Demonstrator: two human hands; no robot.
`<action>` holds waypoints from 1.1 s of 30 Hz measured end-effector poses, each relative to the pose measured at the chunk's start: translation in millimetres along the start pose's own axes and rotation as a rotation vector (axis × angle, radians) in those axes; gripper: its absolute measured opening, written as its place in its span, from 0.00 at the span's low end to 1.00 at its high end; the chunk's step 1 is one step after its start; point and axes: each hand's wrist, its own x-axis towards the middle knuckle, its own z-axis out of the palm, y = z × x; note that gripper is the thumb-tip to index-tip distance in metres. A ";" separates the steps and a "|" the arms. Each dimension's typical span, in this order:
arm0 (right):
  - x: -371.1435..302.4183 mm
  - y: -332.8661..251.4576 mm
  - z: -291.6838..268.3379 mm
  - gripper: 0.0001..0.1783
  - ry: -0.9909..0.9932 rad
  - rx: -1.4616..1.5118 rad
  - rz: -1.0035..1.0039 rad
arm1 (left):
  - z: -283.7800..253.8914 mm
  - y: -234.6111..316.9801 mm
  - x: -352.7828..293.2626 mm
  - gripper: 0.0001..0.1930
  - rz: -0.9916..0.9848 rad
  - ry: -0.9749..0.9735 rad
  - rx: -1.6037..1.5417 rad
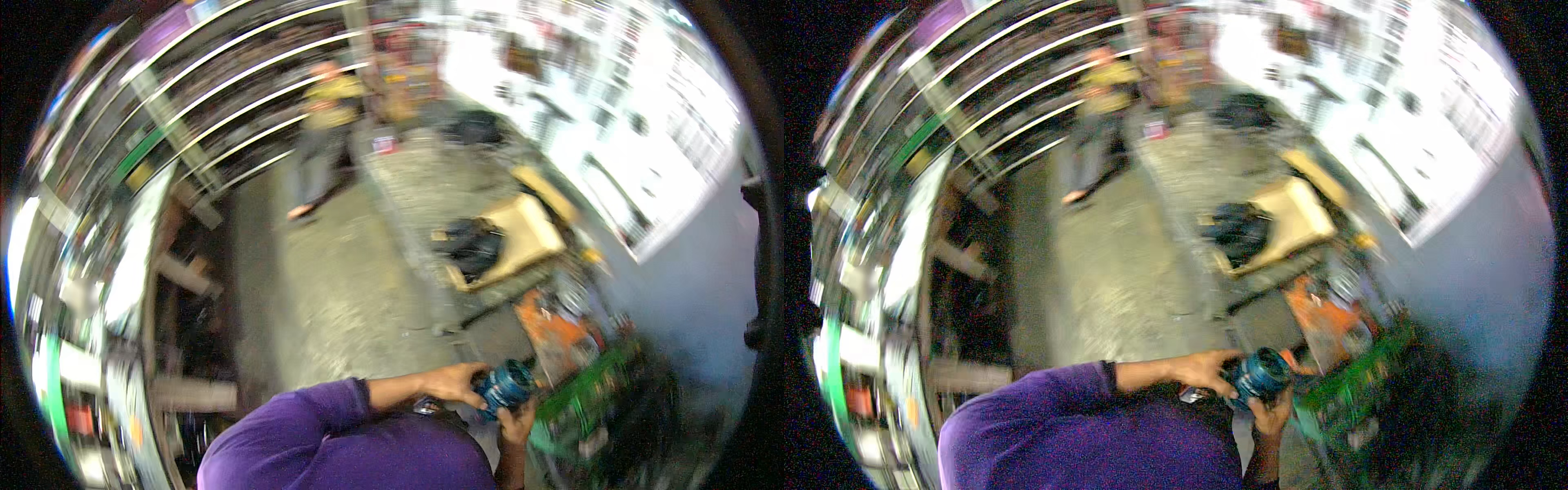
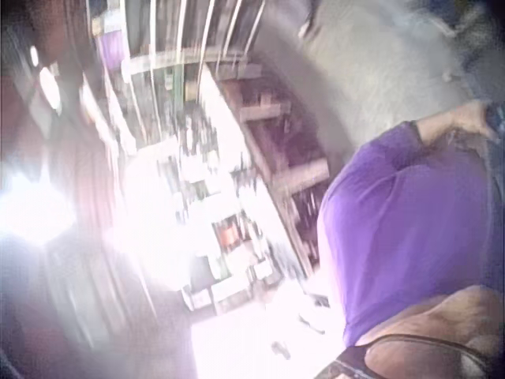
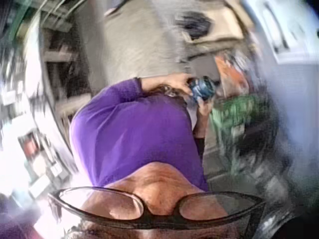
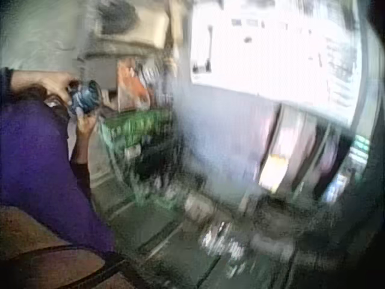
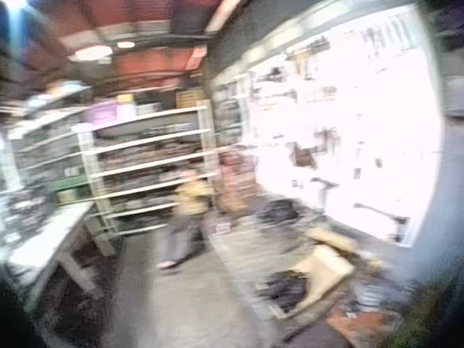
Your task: The person applies grease to a gear, fits a bearing and a washer onto it, and then slides a cylindrical sleeve over the assembly. The person places the assembled unit into a hydraulic press and operates the press to seat the components.
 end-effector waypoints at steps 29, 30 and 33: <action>-119.9 321.9 465.0 0.46 -1.388 -1.323 -0.120 | 193.4 -221.8 -745.1 0.44 -0.074 2.255 -0.645; -121.6 328.8 474.3 0.44 -1.330 -1.319 -0.122 | 192.2 -224.7 -771.6 0.45 -0.044 2.331 -0.618; -120.5 346.7 522.1 0.44 -1.319 -1.280 0.072 | 189.3 -240.5 -840.4 0.45 -0.118 2.512 -0.507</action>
